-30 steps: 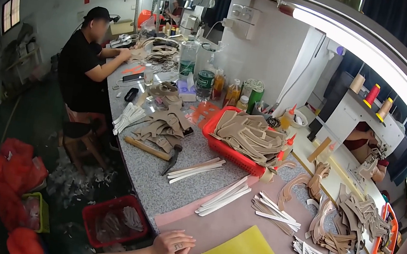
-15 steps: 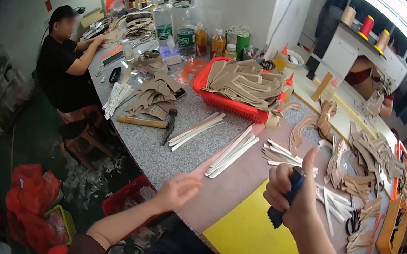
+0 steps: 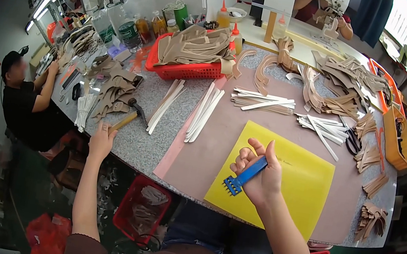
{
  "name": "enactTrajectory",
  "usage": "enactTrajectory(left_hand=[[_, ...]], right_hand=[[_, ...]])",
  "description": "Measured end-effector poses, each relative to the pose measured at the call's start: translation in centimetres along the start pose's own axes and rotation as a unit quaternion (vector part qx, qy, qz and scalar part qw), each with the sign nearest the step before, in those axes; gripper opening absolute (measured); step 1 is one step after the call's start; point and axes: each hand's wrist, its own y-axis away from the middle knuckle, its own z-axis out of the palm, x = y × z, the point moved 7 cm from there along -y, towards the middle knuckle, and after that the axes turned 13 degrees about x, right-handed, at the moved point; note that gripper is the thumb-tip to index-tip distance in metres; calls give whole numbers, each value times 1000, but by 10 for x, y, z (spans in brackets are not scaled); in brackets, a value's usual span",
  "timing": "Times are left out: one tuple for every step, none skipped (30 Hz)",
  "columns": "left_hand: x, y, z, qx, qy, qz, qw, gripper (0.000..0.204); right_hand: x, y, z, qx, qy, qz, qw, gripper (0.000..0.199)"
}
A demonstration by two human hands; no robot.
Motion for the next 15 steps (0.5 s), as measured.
enactTrajectory(left_hand=[[1,8,-7,31,7,3,999,26],[-2,22,-14,63,12,5,998,24],[-5,34,-17,66,10,3,998,24],[-8,47,-23,106,72,4,992,25],[-12,62,-32,145,132,5,981,28],[-21,74,-25,63,272,-111,954,30],[-23,91,-22,-23,401,-224,888,33],[-11,99,-36,-27,404,-221,887,33],[4,109,-49,-59,456,-244,854,35],[16,121,-62,-93,504,-267,816,38],[20,129,-75,-80,489,-239,835,33],[24,139,-86,-69,473,-210,853,29],[38,147,-92,-87,479,-202,850,29],[62,150,-109,-55,413,-93,904,24],[82,149,-121,-10,339,19,941,26]], right_hand=[[2,2,-3,-2,0,1,1000,60],[4,5,-8,-20,-16,10,1000,61],[5,7,-13,-39,-32,20,999,62],[7,9,-17,-58,-47,31,997,63],[11,12,-17,-77,-62,43,994,64],[11,14,-19,-74,-73,38,994,61],[10,15,-20,-70,-84,33,993,58],[10,15,-21,-67,-84,29,994,58],[11,12,-18,-54,-85,31,994,61],[12,11,-15,-39,-88,33,995,63],[14,11,-9,-68,-89,47,993,65],[18,11,-8,-94,-90,60,990,66],[23,13,-9,-116,-101,80,985,71],[23,21,-13,-112,-104,84,985,73],[23,27,-11,-115,-106,92,983,76]])
